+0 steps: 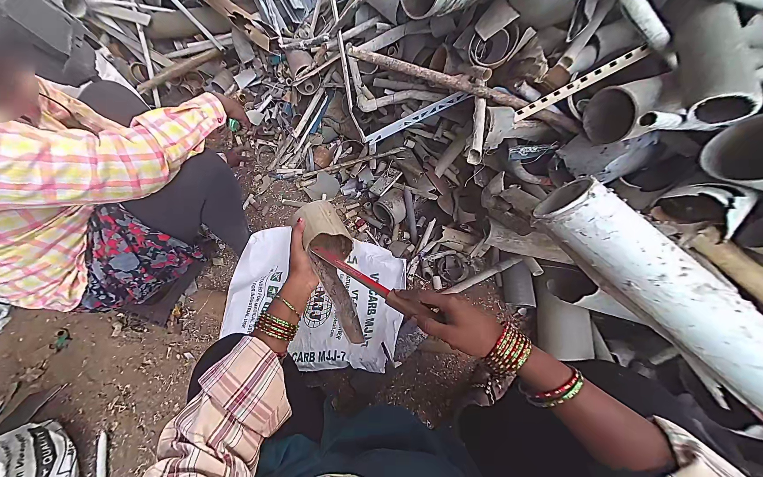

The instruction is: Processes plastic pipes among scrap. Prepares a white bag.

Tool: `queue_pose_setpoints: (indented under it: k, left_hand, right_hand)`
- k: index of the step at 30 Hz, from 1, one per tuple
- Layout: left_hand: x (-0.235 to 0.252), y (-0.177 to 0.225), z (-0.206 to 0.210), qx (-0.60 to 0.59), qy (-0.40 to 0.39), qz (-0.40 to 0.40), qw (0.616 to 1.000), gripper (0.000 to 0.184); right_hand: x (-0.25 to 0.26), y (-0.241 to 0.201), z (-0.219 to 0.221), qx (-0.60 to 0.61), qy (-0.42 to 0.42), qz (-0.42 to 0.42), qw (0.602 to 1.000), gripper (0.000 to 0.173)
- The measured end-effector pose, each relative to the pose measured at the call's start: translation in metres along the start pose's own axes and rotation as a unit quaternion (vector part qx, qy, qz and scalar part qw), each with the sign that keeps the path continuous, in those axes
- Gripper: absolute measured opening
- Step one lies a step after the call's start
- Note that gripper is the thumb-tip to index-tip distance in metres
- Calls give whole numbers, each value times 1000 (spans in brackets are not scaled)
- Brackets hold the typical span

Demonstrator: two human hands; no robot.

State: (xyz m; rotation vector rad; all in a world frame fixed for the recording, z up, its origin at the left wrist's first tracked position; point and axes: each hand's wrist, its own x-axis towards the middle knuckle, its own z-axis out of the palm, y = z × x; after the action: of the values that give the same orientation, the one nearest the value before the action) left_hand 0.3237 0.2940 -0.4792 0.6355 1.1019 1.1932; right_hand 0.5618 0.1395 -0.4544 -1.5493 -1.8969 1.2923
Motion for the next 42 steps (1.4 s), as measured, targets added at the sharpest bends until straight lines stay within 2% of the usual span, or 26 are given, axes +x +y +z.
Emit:
queue_pose_setpoints:
  k: [4, 8, 12, 18, 22, 24, 27, 32, 35, 39, 42]
  left_hand:
    - [9, 6, -13, -15, 21, 17, 1000, 51]
    - [-6, -10, -1, 31, -2, -34, 999, 50]
    - [-11, -16, 8, 45, -14, -49, 998, 51]
    - [19, 0, -16, 46, 61, 20, 997, 53]
    - [17, -10, -16, 93, 101, 9, 990, 67]
    - [9, -18, -7, 111, 92, -22, 989, 71]
    - [1, -26, 3, 121, 63, -48, 990, 69]
    - [14, -9, -8, 116, 88, -23, 989, 74]
    - [17, -8, -14, 127, 100, -27, 986, 76]
    - [5, -28, -1, 150, 60, -73, 984, 76]
    - [0, -29, 7, 152, 33, -80, 985, 76]
  right_hand:
    - [-2, 1, -1, 17, -44, 1, 999, 49]
    - [2, 0, -1, 24, -27, 45, 998, 48]
    - [8, 1, 3, -8, -13, 39, 999, 51]
    - [0, -1, -2, -10, -60, 19, 998, 48]
    - [2, -1, 8, -51, -34, 23, 998, 50]
    - [6, -4, 15, -92, -24, 47, 994, 54]
    - [13, -9, 21, -132, -14, 59, 989, 56]
    - [4, -16, 6, -110, -42, 42, 992, 54]
    - [2, -14, 13, -112, -30, 39, 992, 54]
    - [13, -7, 22, -116, -14, 79, 990, 56]
    - [22, 1, 19, -119, 4, 61, 991, 56]
